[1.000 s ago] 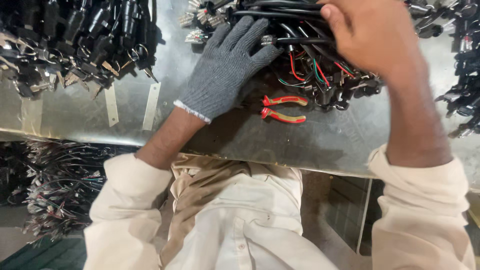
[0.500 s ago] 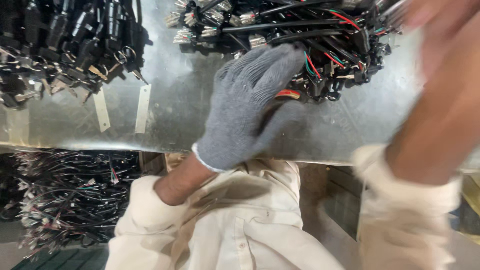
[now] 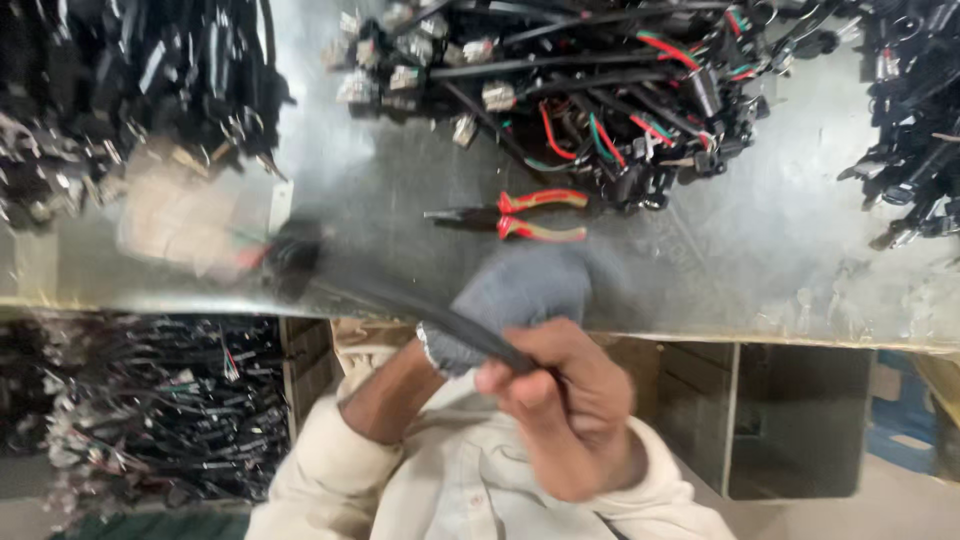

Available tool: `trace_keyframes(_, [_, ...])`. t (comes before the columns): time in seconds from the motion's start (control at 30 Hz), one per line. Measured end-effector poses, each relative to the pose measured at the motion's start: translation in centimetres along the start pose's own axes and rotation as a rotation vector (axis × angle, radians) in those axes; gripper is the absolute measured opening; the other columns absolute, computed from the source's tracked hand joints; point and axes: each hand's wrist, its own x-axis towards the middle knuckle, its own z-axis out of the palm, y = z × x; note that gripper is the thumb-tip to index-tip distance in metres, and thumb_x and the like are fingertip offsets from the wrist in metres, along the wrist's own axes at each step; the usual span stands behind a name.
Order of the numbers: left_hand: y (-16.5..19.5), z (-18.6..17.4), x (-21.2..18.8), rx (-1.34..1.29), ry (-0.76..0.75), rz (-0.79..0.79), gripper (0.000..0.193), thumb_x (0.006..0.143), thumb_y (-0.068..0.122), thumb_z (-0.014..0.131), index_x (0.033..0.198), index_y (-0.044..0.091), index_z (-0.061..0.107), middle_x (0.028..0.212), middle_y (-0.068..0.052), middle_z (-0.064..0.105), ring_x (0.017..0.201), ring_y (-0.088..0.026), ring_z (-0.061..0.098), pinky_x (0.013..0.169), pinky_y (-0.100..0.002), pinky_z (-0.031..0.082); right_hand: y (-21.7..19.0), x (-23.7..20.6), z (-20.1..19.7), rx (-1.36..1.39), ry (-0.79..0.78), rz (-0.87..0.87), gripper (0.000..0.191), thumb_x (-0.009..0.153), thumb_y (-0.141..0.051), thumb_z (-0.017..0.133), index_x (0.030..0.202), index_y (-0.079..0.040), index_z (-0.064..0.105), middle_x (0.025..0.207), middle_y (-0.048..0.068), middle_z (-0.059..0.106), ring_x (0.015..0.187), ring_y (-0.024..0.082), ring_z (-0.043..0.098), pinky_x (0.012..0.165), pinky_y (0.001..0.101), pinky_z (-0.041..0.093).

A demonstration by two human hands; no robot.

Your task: The person strips the outer insulation from multiple black cables using red-handled pliers. They repeatedly pick up cables, cut the sheath, and place the processed cables on a metal table.

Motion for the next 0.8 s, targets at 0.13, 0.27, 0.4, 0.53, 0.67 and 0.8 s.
trace_keyframes(0.13, [2.9,0.4,0.0,0.124,-0.005,0.041,0.023,0.102,0.011,0.06,0.124,0.005,0.058,0.11,-0.003,0.063,0.092,-0.013,0.061,0.084,-0.032,0.054,2.2,-1.2,-5.4,-0.711,0.211,-0.258,0.02,0.117,-0.018,0.056,0.103,-0.005,0.062,0.093,0.01,0.07,0.071,0.015,0.064,0.063,0.0258,0.049])
trace_keyframes(0.27, [2.6,-2.7,-1.1,-0.478,0.056,0.327,0.025,0.099,0.013,0.069,0.12,0.004,0.059,0.108,-0.006,0.064,0.095,-0.018,0.064,0.087,-0.036,0.055,6.4,-0.9,-6.7,-1.092,-0.42,-0.464,0.014,0.096,-0.013,0.069,0.106,-0.003,0.066,0.082,0.008,0.067,0.066,0.025,0.066,0.058,0.0375,0.049])
trace_keyframes(0.4, [-1.3,-4.4,-2.6,-0.192,-0.036,0.219,0.024,0.102,0.013,0.064,0.124,0.004,0.059,0.111,-0.005,0.064,0.099,-0.016,0.063,0.089,-0.033,0.056,5.5,2.3,-4.2,-1.136,-0.313,-0.289,0.021,0.084,-0.01,0.071,0.102,0.0,0.066,0.077,0.015,0.063,0.066,0.035,0.061,0.061,0.0454,0.046])
trace_keyframes(0.53, [-3.6,-4.4,-1.6,-0.166,0.112,0.029,0.025,0.105,0.013,0.058,0.128,0.004,0.058,0.114,-0.004,0.064,0.103,-0.014,0.063,0.091,-0.03,0.056,1.3,5.7,-4.6,-1.052,-0.305,-0.423,0.025,0.088,-0.012,0.075,0.105,0.003,0.065,0.107,0.02,0.07,0.096,0.038,0.067,0.075,0.043,0.052])
trace_keyframes(0.67, [-4.6,-1.1,-2.4,-0.197,-0.026,0.134,0.013,0.114,0.018,0.052,0.121,0.008,0.058,0.106,-0.003,0.061,0.096,-0.016,0.062,0.086,-0.031,0.055,-2.0,6.3,-4.6,-0.686,-0.156,-0.154,0.024,0.11,-0.022,0.056,0.117,0.0,0.064,0.114,0.013,0.068,0.107,0.03,0.066,0.094,0.0416,0.051])
trace_keyframes(0.8, [-5.4,2.9,-6.0,0.109,-0.361,0.155,0.018,0.117,0.027,0.052,0.117,0.012,0.061,0.09,-0.001,0.064,0.073,-0.021,0.066,0.068,-0.032,0.052,-2.4,7.0,-4.6,-0.113,0.044,-0.358,0.026,0.11,-0.024,0.057,0.119,-0.001,0.061,0.117,0.012,0.066,0.108,0.027,0.063,0.096,0.0392,0.05])
